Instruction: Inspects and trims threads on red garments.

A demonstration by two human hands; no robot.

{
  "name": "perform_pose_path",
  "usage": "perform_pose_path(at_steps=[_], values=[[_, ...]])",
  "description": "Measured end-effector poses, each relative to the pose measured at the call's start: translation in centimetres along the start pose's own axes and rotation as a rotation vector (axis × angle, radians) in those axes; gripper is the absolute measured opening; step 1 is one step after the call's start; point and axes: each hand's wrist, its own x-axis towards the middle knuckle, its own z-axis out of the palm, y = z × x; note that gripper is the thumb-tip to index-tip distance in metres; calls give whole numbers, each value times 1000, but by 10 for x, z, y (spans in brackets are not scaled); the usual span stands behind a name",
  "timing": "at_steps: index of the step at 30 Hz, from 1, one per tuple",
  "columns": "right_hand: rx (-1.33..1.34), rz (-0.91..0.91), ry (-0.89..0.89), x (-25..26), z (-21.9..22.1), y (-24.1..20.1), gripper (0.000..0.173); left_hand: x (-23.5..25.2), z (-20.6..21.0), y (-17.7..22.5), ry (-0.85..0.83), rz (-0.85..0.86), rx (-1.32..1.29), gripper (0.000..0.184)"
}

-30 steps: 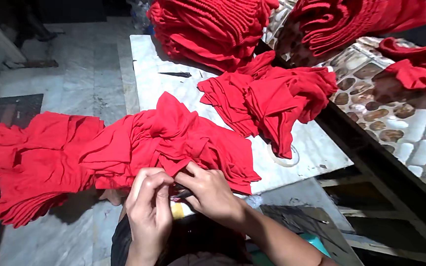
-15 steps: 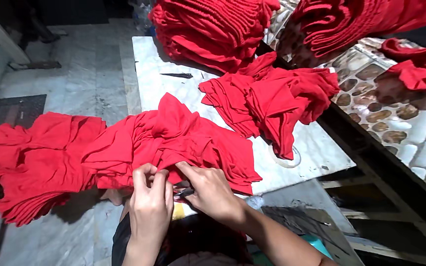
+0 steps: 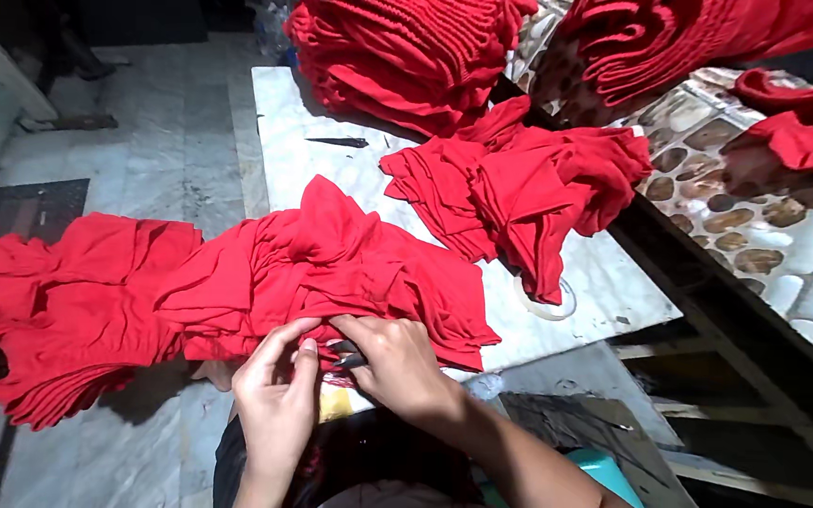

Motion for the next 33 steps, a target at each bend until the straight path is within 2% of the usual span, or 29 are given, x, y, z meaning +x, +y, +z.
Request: perform_pose_path(at_steps=[5, 9, 11, 14, 17, 22, 29, 33], values=[[206, 68, -201, 8, -19, 7, 39, 3, 4, -3, 35, -332, -563, 31], [424, 32, -128, 3, -12, 24, 39, 2, 6, 0, 41, -442, -747, 35], [472, 50, -83, -2, -11, 22, 43, 0, 7, 2, 41, -386, -646, 32], [327, 45, 44, -12, -14, 7, 51, -4, 5, 5, 22, -151, -320, 28], [127, 4, 128, -14, -17, -3, 31, -6, 0, 7, 1, -15, -110, 27], [-50, -97, 156, -11, -13, 1, 25, -2, -1, 6, 24, 10, -97, 21], [-92, -188, 174, -3, -9, 3, 31, 4, 4, -1, 84, 84, 1, 14], [-70, -195, 166, -3, -8, 6, 31, 6, 5, 2, 101, 32, -67, 11]])
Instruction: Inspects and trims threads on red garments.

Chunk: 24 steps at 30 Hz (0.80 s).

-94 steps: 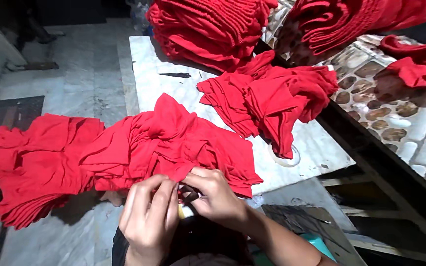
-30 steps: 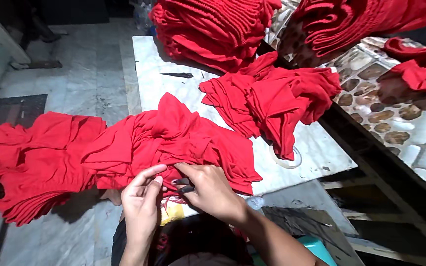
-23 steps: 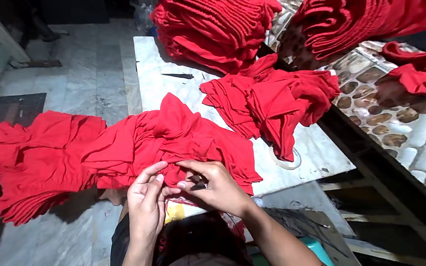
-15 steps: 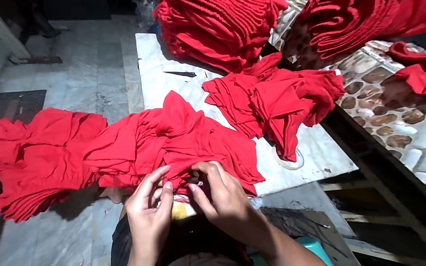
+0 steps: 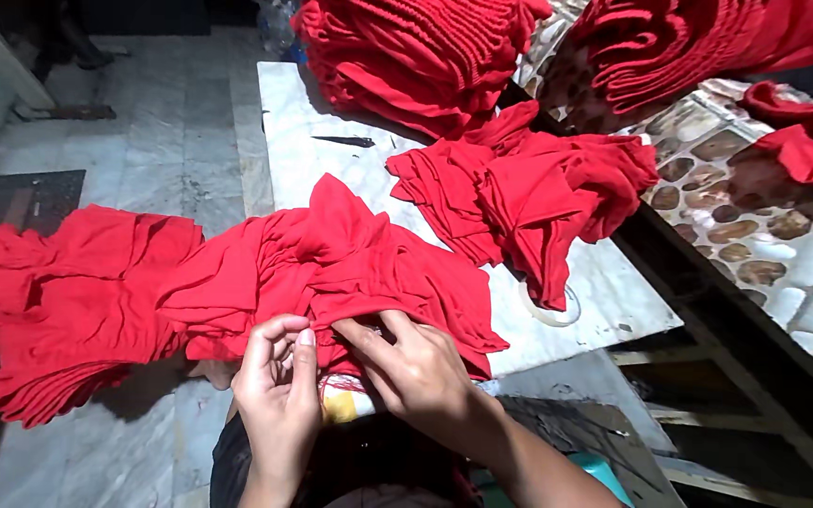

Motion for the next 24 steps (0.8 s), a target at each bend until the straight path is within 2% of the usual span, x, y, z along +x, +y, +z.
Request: perform_pose_path(at_steps=[5, 10, 18, 24], values=[[79, 19, 3, -1, 7, -2, 30, 1, -1, 1, -21, -87, -69, 15], [176, -15, 85, -2, 13, -1, 27, 4, -1, 3, -3, -196, -166, 19], [410, -56, 55, 0, 10, 6, 30, 6, 2, -3, -1, -230, -258, 22], [394, -27, 96, 0, 10, 4, 29, 7, 0, -2, 0, -272, -322, 21]])
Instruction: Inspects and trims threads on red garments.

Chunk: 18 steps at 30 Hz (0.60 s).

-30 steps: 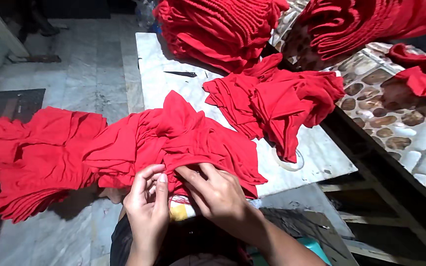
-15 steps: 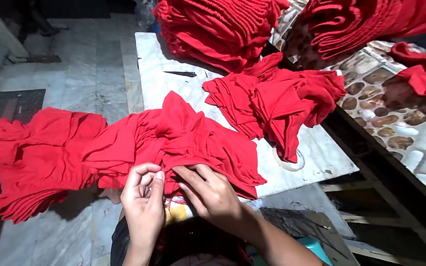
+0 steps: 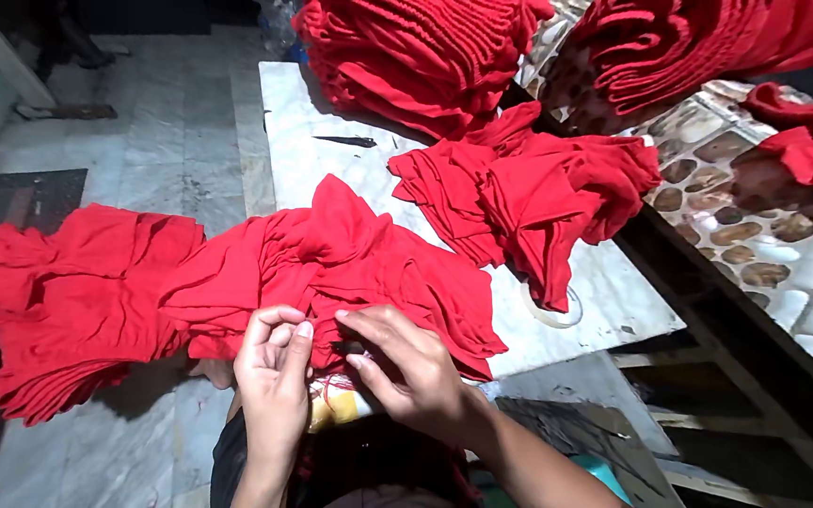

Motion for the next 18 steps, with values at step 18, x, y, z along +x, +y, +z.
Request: perform_pose_path(at_steps=[18], values=[[-387, -80, -33, 8, -5, 10, 24, -9, 22, 15, 25, 655, 1562, 15]])
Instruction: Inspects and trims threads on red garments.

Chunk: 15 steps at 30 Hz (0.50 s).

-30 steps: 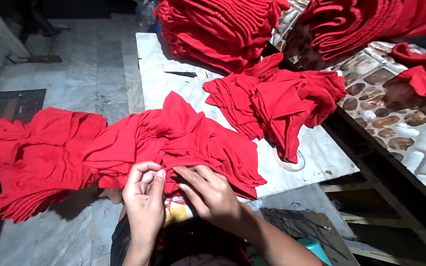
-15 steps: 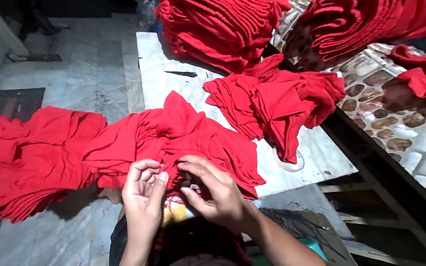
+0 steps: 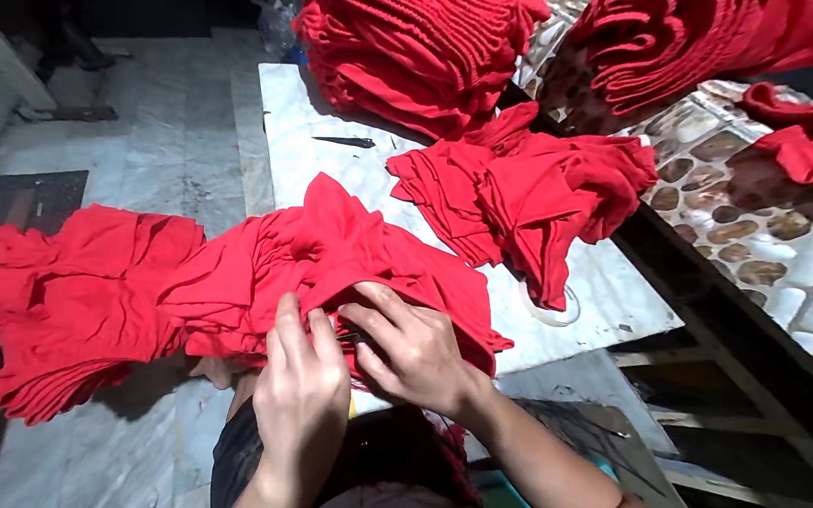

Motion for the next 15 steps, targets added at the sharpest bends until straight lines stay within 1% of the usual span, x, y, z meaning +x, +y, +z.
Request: perform_pose_path(at_steps=[3, 4, 7, 8, 9, 12, 14, 15], values=[[-18, -13, 40, -5, 5, -1, 24, 8, -7, 5, -160, 34, 122, 7], [-23, -17, 47, -7, 6, 0, 24, 12, -11, 5, -254, 25, 106, 8], [-8, 0, 38, -7, 4, -1, 25, 36, -30, 2, -685, -80, -98, 20], [-2, 10, 38, -7, 3, -1, 25, 43, -36, -1, -793, -119, -182, 24], [11, 24, 46, -7, 3, 0, 25, 43, -36, -7, -761, -110, -289, 25], [109, 102, -1, -4, -1, 0, 25, 24, -22, -27, -464, -33, -563, 29], [149, 131, -61, -4, -4, 0, 25, 10, -4, -34, -294, -41, -684, 31], [151, 124, -86, -4, -3, 2, 24, 5, 3, -36, -244, -59, -748, 31]])
